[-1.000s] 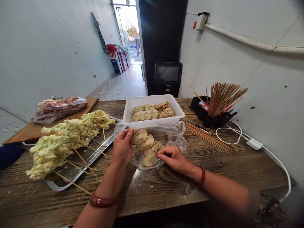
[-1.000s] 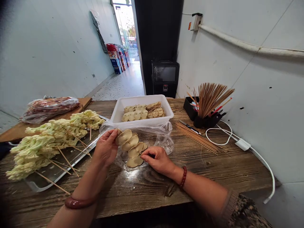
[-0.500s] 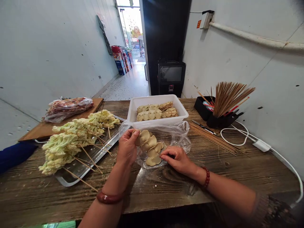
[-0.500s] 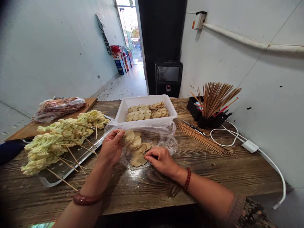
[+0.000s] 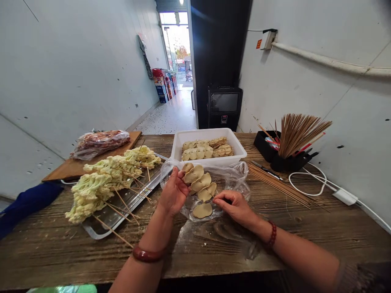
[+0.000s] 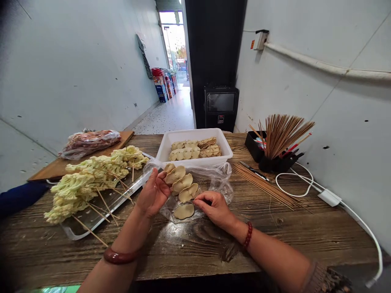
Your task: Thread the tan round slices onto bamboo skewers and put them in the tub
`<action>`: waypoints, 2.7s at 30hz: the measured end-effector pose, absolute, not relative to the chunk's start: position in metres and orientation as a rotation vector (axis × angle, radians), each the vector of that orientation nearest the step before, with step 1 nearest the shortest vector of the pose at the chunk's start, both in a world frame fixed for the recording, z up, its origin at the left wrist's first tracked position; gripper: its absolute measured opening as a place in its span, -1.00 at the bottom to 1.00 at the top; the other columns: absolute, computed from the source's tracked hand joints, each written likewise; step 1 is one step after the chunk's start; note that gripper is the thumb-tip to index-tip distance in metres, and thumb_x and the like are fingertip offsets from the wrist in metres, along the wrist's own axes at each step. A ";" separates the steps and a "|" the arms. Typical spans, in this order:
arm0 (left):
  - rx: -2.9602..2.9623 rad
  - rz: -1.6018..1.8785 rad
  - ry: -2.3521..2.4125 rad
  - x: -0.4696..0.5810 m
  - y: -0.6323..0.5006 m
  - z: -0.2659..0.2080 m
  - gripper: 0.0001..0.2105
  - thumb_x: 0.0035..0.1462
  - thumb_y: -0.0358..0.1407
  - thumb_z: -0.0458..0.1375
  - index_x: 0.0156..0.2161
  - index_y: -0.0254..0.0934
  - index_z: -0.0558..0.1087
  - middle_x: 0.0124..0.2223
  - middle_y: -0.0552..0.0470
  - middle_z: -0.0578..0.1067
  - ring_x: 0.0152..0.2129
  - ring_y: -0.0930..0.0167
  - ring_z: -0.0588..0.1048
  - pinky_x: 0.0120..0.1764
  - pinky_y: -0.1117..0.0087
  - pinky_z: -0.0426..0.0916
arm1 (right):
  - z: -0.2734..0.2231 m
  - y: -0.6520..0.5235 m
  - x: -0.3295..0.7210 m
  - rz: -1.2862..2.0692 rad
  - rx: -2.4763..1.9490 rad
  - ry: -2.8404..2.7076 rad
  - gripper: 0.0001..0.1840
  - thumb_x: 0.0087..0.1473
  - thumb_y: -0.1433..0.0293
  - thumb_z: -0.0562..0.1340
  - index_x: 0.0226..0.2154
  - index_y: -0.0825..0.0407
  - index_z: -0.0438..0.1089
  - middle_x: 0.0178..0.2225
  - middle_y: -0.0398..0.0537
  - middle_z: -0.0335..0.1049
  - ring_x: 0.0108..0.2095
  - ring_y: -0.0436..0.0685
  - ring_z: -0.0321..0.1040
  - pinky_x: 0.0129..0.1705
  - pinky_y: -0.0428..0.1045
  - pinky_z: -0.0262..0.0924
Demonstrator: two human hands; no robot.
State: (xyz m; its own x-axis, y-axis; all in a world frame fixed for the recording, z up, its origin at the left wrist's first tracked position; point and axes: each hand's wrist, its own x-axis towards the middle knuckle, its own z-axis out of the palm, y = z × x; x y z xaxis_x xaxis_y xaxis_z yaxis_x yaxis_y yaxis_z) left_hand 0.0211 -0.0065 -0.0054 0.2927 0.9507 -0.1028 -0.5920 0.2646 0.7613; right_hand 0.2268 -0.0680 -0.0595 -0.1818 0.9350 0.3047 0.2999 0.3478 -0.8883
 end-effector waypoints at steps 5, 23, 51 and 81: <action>0.664 1.138 0.643 0.020 -0.005 -0.006 -0.59 0.14 0.01 0.14 -0.15 -0.34 0.51 -0.22 -0.18 0.60 -0.24 0.21 0.57 -0.23 0.20 0.51 | -0.062 -0.066 0.230 0.845 -1.133 -1.731 -0.82 0.12 0.34 0.26 -0.38 0.08 0.56 -0.42 -0.04 0.57 -0.42 0.07 0.45 -0.37 -0.07 0.26; 0.596 1.257 0.636 0.007 0.000 -0.004 -0.59 0.20 0.00 0.07 -0.11 -0.33 0.46 -0.14 -0.20 0.59 -0.28 0.32 0.59 -0.19 0.28 0.49 | -0.039 -0.057 0.251 0.437 -1.153 -1.801 -0.81 0.17 0.38 0.22 -0.40 0.07 0.52 -0.45 -0.03 0.53 -0.41 0.09 0.44 -0.33 -0.05 0.26; 0.792 1.169 0.839 0.016 -0.005 -0.013 -0.60 -0.11 -0.13 0.38 -0.21 -0.38 0.50 -0.37 -0.05 0.60 -0.54 0.49 0.49 -0.42 0.48 0.39 | 0.057 0.100 0.269 -0.294 -1.792 -2.284 -0.66 0.30 0.35 0.07 -0.24 0.06 0.56 -0.18 0.09 0.50 -0.14 0.16 0.41 -0.21 -0.06 0.16; 1.337 1.097 1.021 0.021 -0.002 -0.018 -0.62 -0.02 -0.13 0.29 -0.10 -0.29 0.57 -0.07 -0.15 0.58 -0.13 0.24 0.52 -0.06 0.29 0.36 | -0.026 -0.038 0.237 0.513 -1.096 -2.088 -0.75 0.21 0.50 0.15 -0.15 0.07 0.53 -0.23 0.04 0.57 -0.24 0.11 0.48 -0.18 -0.01 0.33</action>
State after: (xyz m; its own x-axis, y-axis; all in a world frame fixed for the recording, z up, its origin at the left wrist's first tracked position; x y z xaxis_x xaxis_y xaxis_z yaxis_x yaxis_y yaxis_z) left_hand 0.0208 -0.0017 -0.0178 0.2073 0.9766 0.0571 -0.0131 -0.0556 0.9984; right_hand 0.2368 -0.0383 -0.0260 -0.3858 0.8277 0.4075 0.5449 0.5609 -0.6233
